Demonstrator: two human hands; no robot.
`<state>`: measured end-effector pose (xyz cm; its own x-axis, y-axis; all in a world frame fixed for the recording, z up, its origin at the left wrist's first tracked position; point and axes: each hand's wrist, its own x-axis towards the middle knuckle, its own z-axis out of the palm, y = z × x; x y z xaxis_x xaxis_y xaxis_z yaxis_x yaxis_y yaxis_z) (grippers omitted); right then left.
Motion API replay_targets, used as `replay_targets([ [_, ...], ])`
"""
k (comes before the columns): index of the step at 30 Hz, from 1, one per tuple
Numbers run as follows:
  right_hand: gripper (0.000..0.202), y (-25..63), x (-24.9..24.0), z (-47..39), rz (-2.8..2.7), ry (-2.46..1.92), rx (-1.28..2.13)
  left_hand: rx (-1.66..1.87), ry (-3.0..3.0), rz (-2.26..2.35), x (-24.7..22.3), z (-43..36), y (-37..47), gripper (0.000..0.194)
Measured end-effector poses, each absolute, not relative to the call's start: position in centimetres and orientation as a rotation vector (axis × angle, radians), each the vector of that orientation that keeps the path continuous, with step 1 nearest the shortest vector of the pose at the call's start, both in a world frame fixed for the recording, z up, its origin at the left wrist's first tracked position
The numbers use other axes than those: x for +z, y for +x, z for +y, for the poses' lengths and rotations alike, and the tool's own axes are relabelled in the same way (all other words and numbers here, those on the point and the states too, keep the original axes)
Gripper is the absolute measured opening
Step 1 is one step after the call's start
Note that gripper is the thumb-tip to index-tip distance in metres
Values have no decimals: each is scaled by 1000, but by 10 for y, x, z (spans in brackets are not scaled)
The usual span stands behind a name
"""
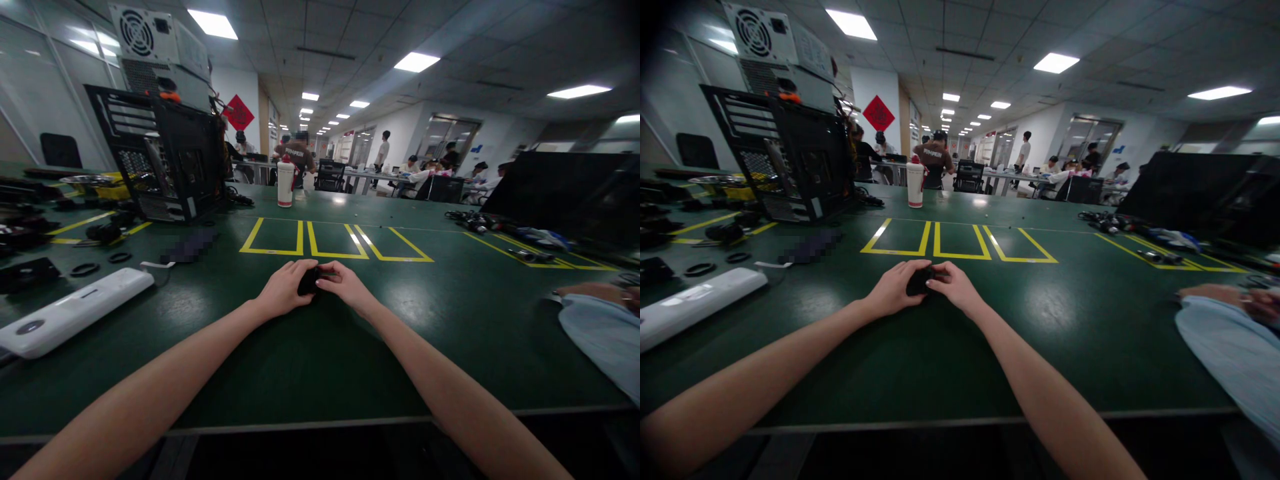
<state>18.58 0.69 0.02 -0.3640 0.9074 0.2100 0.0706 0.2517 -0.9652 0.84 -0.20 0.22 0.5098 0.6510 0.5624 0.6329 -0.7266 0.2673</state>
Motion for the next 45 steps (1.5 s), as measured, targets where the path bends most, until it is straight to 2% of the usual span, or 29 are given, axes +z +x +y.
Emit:
replay_targets([
  [3,37,186,1,4,-1664,-869,1237,1029,2717,1137,2,-1,8,61],
  [8,20,183,1,2,-1644,-888,1143,1013,2701,1157,1,0,8,61],
  [18,36,186,1,3,-1658,-917,1202,1003,2710,1148,4,-3,8,61],
  [23,20,184,0,3,-1642,-923,1113,1021,2714,1152,2,0,9,60],
  [29,40,184,-4,5,-1631,-1023,1214,1029,2684,1217,0,3,5,59],
  [32,37,184,-5,6,-1658,-1041,1210,1020,2645,1260,2,4,2,58],
  [36,31,183,-7,10,-1753,-1135,1060,1005,2561,1299,2,9,1,57],
  [45,33,193,-7,11,-1928,-1540,523,893,2225,1367,-3,20,-4,57],
])
